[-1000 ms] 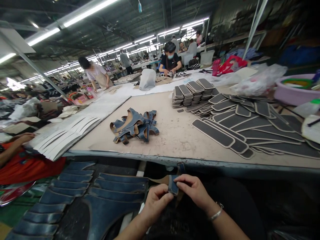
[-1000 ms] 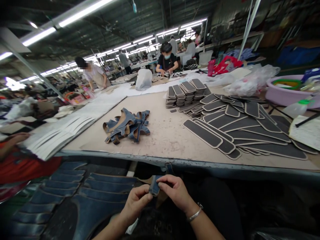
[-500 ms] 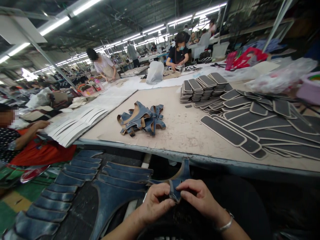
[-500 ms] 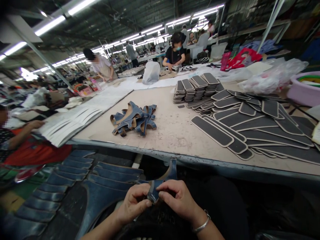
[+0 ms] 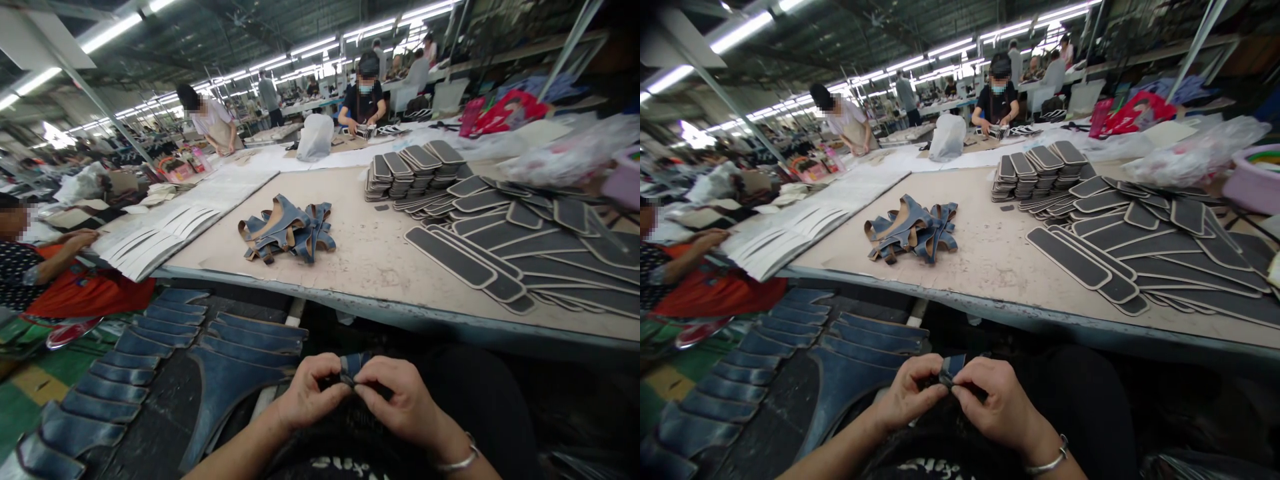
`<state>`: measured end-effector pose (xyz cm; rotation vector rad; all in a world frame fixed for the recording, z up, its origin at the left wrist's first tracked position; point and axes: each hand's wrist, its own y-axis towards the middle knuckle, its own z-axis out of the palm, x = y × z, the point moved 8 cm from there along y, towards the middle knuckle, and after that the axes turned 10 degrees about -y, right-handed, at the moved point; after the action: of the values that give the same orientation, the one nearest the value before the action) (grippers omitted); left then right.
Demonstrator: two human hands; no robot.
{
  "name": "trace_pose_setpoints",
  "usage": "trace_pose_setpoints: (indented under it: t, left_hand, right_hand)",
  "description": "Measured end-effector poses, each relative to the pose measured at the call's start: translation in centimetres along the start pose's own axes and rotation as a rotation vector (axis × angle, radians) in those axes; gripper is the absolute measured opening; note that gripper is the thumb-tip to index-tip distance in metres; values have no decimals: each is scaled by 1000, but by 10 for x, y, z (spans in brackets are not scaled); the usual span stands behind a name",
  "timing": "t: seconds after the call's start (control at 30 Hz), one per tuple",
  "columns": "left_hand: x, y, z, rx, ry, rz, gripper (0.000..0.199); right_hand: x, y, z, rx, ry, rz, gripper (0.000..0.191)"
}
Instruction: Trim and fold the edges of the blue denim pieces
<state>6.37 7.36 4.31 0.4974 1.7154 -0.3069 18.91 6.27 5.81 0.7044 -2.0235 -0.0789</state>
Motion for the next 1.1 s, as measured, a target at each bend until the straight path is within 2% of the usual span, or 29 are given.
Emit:
trace_pose_setpoints:
  t: [0.2,0.37,0.5,0.63,0.7,0.77,0.93,1.1]
  left_hand:
    - [11,2,-2,-80,-50,-49,18]
    - [23,0,1,-185,-203,-137,14]
    - [32,-2,2,-283,-265,-179,16]
    - [49,-4,6,-350,-480,-291,17]
    - [55,-5,9,-368,-550,-327,18]
    - [59,-5,11,-372,-564,-345,19]
    - [65,-4,14,-387,-587,-361,13]
    - [66,-3,18,-378,-553,-367,13]
  right_hand:
    - [5,-1,3,-43,-154,-48,13]
    - [-8,0,8,-88,-179,70,12]
    - [-30,0,15,-127,-8,327,16]
    - [-51,-5,27,-143,364,518,9]
    - [-57,-7,32,-133,538,531,18]
    - [-59,-7,33,-110,615,510,24]
    - [-58,-5,29,-107,448,432,43]
    - [-66,-9,29,-213,389,481,47]
